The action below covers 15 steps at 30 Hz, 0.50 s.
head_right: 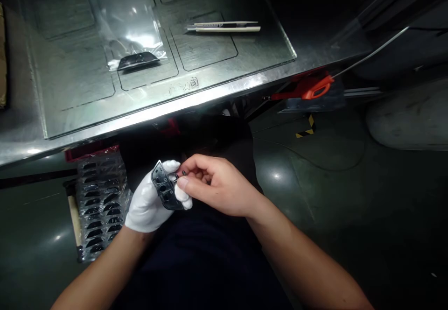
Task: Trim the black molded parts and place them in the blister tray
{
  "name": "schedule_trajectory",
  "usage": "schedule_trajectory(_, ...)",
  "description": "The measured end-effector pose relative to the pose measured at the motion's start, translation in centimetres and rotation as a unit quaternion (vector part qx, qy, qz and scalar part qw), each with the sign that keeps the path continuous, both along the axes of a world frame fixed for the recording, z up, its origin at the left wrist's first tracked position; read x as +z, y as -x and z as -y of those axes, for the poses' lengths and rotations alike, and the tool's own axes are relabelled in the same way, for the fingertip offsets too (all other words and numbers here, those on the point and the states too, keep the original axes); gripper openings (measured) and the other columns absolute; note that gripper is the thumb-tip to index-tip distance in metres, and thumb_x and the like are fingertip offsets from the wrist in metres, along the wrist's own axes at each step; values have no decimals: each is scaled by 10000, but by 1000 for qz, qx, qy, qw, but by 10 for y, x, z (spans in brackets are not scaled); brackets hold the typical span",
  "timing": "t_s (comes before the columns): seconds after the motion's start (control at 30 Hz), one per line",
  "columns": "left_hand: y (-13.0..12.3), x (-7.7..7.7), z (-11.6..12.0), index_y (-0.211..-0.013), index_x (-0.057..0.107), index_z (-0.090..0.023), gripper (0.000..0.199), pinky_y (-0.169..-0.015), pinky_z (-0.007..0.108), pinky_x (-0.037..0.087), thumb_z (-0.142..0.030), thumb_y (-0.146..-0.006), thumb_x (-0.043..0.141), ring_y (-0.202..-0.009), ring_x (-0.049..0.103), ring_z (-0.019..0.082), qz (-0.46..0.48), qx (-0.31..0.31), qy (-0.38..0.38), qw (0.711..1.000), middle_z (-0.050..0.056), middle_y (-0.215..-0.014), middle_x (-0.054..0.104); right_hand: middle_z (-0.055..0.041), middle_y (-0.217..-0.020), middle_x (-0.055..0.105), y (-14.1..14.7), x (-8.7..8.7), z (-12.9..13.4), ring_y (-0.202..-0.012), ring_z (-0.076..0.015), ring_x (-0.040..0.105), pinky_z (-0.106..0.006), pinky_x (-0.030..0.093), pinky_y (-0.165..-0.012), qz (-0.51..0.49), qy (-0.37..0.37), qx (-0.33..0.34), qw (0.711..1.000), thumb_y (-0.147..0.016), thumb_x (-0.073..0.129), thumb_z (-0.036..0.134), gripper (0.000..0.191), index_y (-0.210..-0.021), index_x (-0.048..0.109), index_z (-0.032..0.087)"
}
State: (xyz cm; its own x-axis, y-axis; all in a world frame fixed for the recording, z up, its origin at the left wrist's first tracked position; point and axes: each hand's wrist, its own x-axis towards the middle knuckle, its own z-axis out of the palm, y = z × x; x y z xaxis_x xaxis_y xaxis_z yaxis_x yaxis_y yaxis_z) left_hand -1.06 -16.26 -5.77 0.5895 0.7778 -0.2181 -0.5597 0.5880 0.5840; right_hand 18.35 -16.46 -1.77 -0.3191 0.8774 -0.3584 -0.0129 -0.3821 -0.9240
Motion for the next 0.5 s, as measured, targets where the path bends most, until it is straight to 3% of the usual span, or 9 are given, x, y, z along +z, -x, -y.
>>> schedule_trajectory(0.13, 4, -6, 3, -1347, 653, -190, 482, -699, 335, 623, -388, -923, 766, -761, 760, 227, 5, -36, -5, 999, 94, -868, 787, 14, -782, 639, 2, 0, -1, -674, -92, 573, -195, 476, -612, -29, 52, -20, 998, -943, 731, 357, 196, -923, 674, 170)
schedule_trajectory(0.23, 7, -6, 2, -1287, 695, -200, 447, -693, 323, 627, -354, -884, 812, -763, 763, 227, 1, -37, -8, 999, 73, -854, 788, 26, -735, 607, 2, 1, -1, -635, -91, 545, -201, 452, -579, -5, 41, -5, 999, -954, 704, 377, 211, -902, 652, 180)
schedule_trajectory(0.33, 9, -1, 0, -1225, 743, -206, 442, -790, 349, 635, -294, -813, 875, -853, 772, 251, -121, -17, -21, 992, 77, -980, 805, 43, -702, 543, 4, 1, 2, -597, -87, 488, -213, 394, -537, 136, -104, -12, 985, -951, 694, 312, 157, -867, 629, 196)
schedule_trajectory(0.43, 11, 0, -2, -1194, 776, -220, 434, -914, 358, 611, -237, -777, 894, -1037, 752, 292, -272, 36, -46, 961, 74, -1133, 795, 23, -740, 554, 10, -3, 5, -639, -105, 503, -252, 402, -589, 272, -306, -41, 912, -948, 655, 208, 91, -867, 616, 198)
schedule_trajectory(0.5, 11, -2, -4, -1183, 784, -226, 428, -925, 364, 609, -230, -770, 896, -1088, 736, 308, -300, 61, -46, 951, 72, -1170, 788, 10, -754, 572, 12, -7, 5, -664, -119, 523, -266, 419, -617, 294, -353, -44, 887, -959, 634, 198, 69, -892, 621, 199)
